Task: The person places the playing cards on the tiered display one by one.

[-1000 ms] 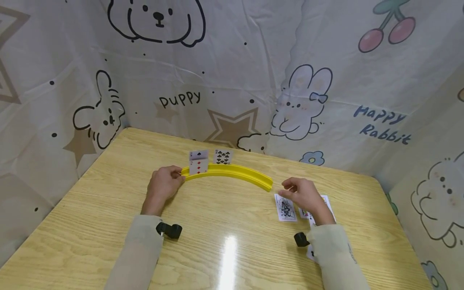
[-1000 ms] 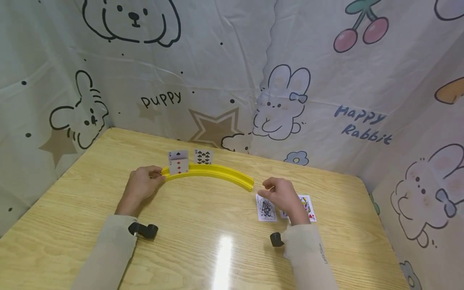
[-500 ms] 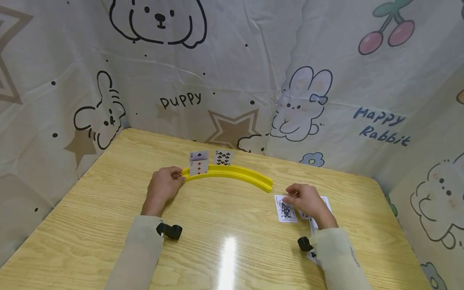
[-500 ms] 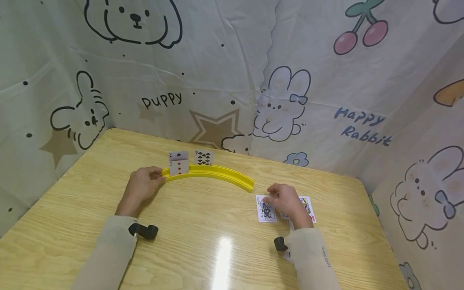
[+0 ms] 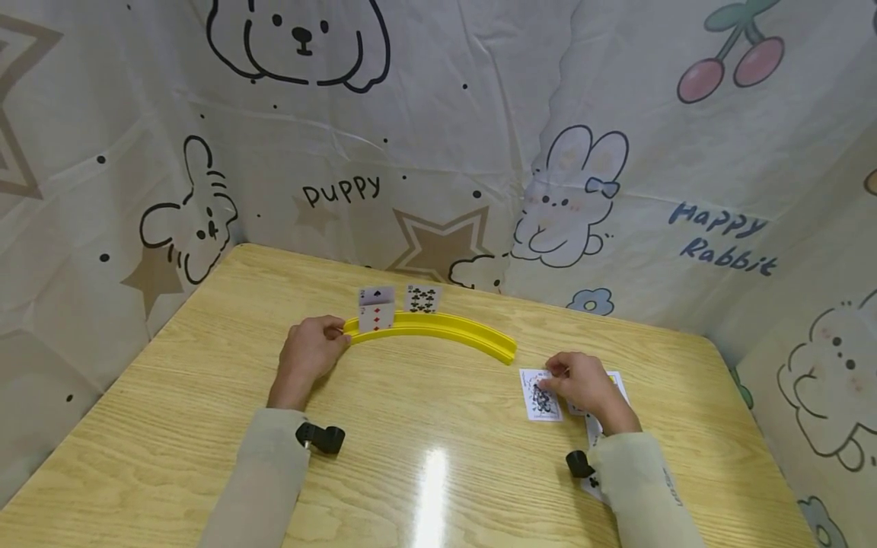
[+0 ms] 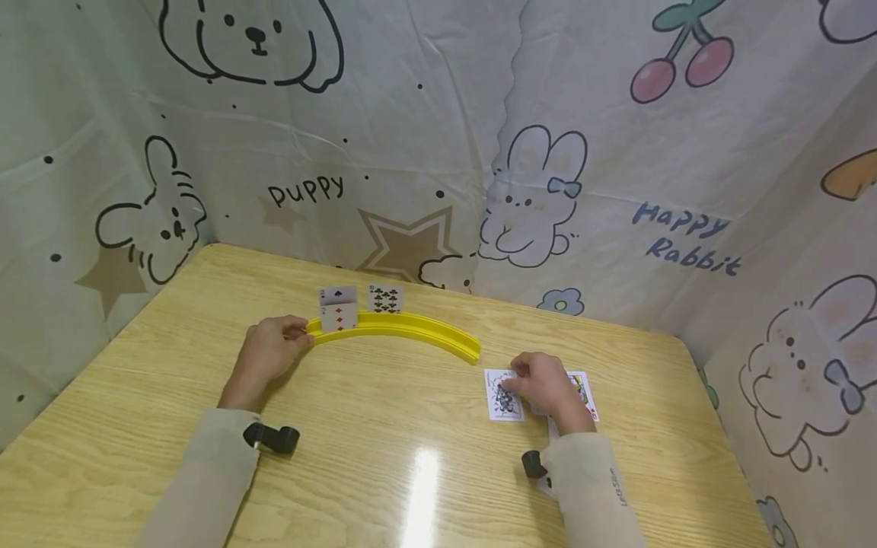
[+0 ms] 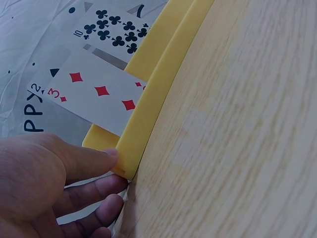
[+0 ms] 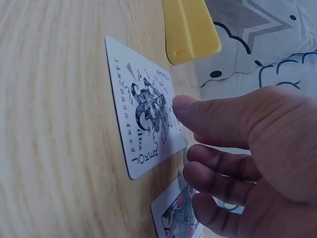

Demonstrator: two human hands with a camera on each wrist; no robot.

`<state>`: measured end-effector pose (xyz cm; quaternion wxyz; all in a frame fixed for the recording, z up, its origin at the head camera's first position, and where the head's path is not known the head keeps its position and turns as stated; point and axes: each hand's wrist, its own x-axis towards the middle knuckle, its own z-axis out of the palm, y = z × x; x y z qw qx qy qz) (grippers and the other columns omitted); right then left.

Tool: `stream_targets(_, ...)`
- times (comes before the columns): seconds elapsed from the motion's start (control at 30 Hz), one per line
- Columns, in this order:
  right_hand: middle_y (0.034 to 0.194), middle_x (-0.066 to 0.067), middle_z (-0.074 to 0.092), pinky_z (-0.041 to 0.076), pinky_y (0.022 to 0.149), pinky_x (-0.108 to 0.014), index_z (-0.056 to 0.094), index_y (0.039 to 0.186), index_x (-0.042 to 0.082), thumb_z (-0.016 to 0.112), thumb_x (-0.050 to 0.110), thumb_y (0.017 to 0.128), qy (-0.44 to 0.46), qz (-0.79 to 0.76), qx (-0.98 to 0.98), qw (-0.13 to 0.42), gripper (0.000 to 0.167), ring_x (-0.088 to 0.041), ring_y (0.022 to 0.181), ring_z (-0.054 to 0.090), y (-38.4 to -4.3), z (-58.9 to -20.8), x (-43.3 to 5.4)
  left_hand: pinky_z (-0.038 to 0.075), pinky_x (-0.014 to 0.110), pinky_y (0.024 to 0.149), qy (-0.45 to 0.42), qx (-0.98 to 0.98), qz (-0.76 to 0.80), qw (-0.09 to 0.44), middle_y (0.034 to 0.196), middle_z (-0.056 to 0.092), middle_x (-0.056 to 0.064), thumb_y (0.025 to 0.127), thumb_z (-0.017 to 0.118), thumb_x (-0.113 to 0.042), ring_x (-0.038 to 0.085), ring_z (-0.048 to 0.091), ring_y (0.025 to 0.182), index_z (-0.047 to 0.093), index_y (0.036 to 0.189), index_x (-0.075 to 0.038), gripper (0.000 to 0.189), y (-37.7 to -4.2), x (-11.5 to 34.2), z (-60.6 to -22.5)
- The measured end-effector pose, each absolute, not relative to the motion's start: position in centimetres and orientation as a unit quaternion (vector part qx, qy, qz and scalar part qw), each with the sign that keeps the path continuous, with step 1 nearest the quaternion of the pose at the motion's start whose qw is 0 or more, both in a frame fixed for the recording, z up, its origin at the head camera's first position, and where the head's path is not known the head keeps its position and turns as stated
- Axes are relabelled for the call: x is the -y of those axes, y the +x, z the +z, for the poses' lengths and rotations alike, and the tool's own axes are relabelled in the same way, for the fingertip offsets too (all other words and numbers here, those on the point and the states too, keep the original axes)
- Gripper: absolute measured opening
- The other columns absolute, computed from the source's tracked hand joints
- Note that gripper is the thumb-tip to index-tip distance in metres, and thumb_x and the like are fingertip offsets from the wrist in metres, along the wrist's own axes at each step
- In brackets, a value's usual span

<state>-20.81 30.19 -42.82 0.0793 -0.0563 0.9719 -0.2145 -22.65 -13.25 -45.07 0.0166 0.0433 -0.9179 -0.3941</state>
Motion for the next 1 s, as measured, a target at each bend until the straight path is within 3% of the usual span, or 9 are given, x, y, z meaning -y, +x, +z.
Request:
stream_targets(0.47, 0.092, -0.005, 0.063, 0.045, 0.076, -0.041, 0.071, 0.114, -0.003, 0.08, 0.022, 0.086, -0.059, -0.192, -0.975, 0.095, 0.039, -0.023, 0.082, 0.052, -21.15, -43.02, -30.45, 0.049, 0.045, 0.081, 0.042, 0.917, -0.396, 0.02, 0.103, 0.073, 0.011, 0.094, 0.07, -0.019, 0.03, 0.064, 0.096, 0.068, 0.125, -0.002, 0.036, -22.6, 13.34, -45.17)
stream_targets(1.0, 0.088, -0.004, 0.063, 0.047, 0.076, -0.039, 0.065, 0.099, 0.004, 0.084, 0.016, 0.082, -0.03, -0.239, -0.966, 0.096, 0.028, -0.02, 0.08, 0.056, -20.93, -43.21, -29.97, 0.049, 0.046, 0.082, 0.04, 0.918, -0.395, 0.021, 0.104, 0.073, 0.012, 0.094, 0.071, -0.019, 0.031, 0.064, 0.097, 0.068, 0.126, -0.001, 0.036, -22.62, 13.26, -45.03)
